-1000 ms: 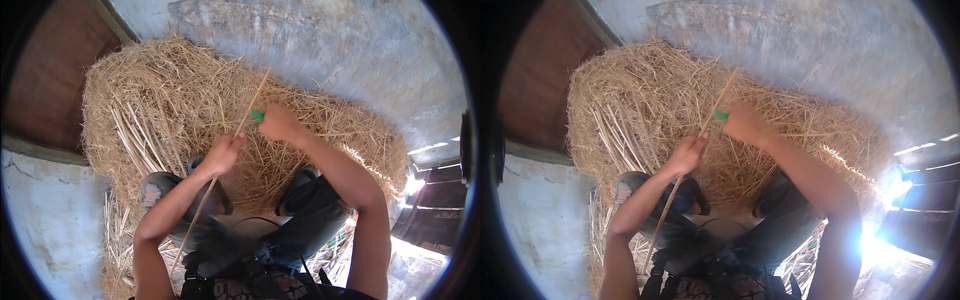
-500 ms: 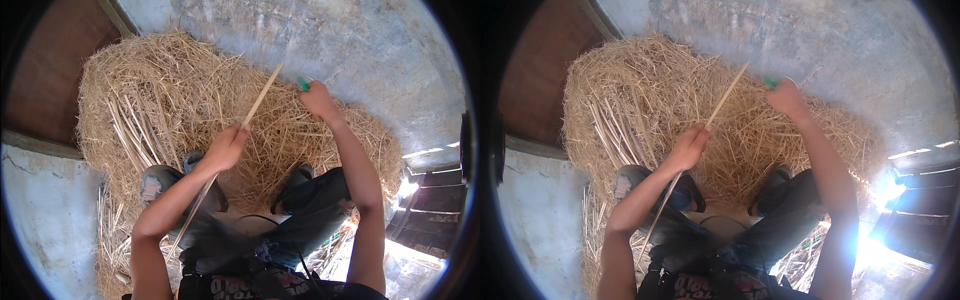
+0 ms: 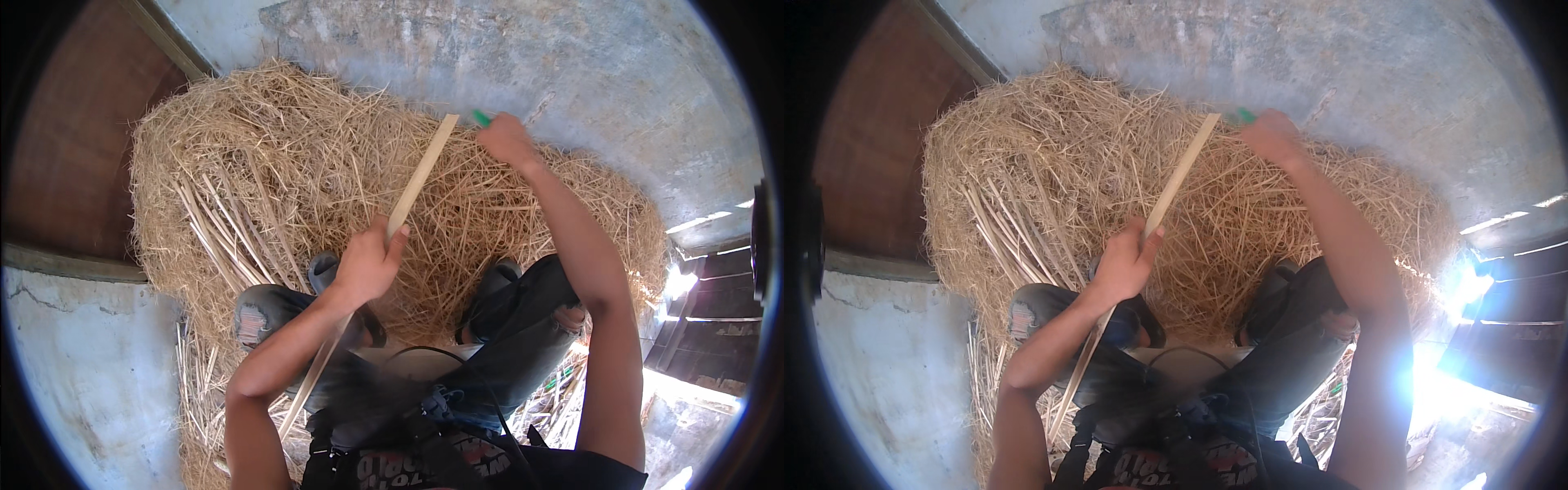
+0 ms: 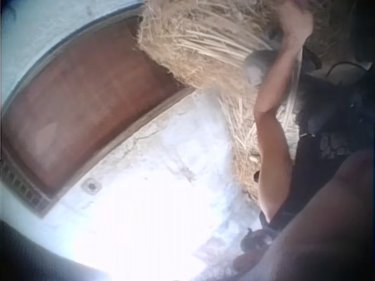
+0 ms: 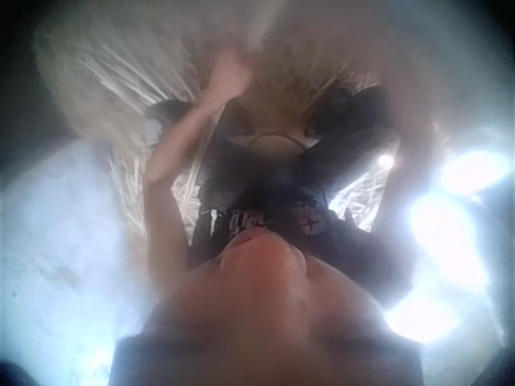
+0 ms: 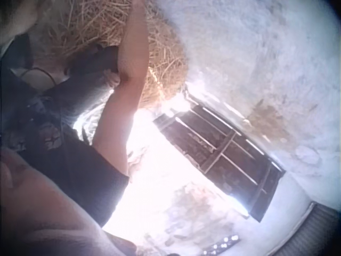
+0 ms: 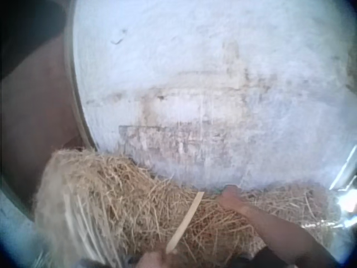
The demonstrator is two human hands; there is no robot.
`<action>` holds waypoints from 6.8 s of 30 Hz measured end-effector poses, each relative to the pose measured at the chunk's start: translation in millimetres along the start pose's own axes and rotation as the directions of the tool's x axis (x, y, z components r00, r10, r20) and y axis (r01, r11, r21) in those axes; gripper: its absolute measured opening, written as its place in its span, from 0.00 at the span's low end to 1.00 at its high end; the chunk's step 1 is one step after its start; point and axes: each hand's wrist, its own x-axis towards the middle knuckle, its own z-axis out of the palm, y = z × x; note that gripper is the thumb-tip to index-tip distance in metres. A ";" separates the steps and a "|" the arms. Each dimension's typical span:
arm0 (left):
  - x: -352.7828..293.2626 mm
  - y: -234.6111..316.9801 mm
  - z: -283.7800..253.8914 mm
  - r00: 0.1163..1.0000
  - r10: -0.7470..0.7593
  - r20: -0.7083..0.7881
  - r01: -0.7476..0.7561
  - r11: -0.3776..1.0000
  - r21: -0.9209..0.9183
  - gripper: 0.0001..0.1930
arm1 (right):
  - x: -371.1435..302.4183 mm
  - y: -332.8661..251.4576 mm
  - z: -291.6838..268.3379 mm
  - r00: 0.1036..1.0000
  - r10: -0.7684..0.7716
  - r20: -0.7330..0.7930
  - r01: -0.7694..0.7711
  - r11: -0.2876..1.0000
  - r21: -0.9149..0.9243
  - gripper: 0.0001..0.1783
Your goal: The person uses a utility knife to shave thin strips from a length of bamboo while sitting in a workspace containing piles of straw.
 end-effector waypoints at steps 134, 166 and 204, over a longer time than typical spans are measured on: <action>25.5 -3.7 -25.2 0.907 -0.071 0.414 0.386 0.529 -0.756 0.14 | -108.4 -69.2 59.7 0.907 -0.412 0.084 0.405 0.910 0.083 0.14; 30.3 -9.8 -6.4 0.979 -0.001 0.204 0.098 0.879 -0.467 0.12 | -75.8 -36.7 -2.2 0.973 -0.219 0.067 0.210 0.970 0.120 0.14; 22.5 -16.9 1.3 0.988 0.148 -0.043 -0.143 0.986 0.087 0.18 | -85.2 -42.3 60.5 0.926 -0.336 0.173 0.349 0.936 -0.050 0.12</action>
